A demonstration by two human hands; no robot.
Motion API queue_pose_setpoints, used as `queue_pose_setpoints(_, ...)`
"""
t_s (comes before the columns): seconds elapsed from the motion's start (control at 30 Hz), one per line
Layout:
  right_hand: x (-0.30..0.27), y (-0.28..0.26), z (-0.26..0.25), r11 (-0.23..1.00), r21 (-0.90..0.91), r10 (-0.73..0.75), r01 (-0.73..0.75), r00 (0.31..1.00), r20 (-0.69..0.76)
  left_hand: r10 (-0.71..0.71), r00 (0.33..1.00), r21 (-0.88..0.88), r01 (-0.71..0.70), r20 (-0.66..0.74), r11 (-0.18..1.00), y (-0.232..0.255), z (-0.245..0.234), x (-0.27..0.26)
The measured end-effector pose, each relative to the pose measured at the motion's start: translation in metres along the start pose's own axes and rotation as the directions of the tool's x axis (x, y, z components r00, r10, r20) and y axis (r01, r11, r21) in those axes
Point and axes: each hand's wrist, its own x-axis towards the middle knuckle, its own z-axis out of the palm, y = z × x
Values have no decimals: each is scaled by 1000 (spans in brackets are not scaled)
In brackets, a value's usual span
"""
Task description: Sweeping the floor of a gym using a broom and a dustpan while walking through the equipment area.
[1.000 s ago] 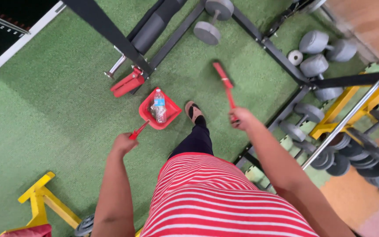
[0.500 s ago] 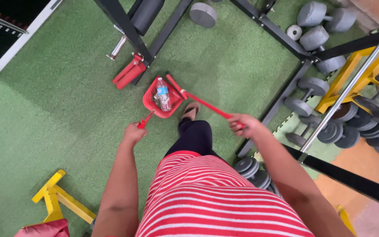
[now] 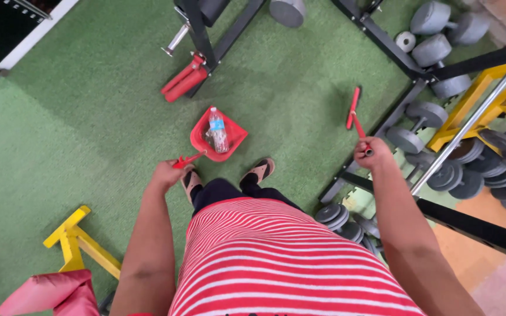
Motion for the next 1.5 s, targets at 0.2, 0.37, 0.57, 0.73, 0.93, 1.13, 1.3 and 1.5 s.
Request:
queue_pose_setpoints(0.2,17,127,70,1000,-28,14,-14,1000,-21,-13,1000,100,12,12,995,-49,19,29)
queue_pose_setpoints(0.37,-29,290,167,905,-422,40,-49,999,-32,23,999,141,-27,28,990,-57,11,29)
queue_pose_setpoints(0.57,-88,341,210,838,-523,198,-157,980,24,33,997,100,-39,63,994,-82,-4,23)
queue_pose_setpoints(0.73,-115,300,214,812,-552,274,-188,959,77,33,996,48,-37,82,998,-107,-34,20)
queue_pose_setpoints(0.93,-84,244,205,903,-367,295,-224,944,149,31,997,-108,-23,72,994,-161,-84,31)
queue_pose_setpoints(1.13,-38,220,262,975,-202,103,-97,994,21,18,998,-175,-7,59,985,-203,-141,38)
queue_pose_setpoints(1.3,20,242,299,985,-150,-101,83,988,-117,30,997,-25,-28,69,999,-227,-177,57)
queue_pose_setpoints(1.5,43,382,359,935,-344,-151,83,973,-176,66,996,232,-77,57,970,-233,-187,92)
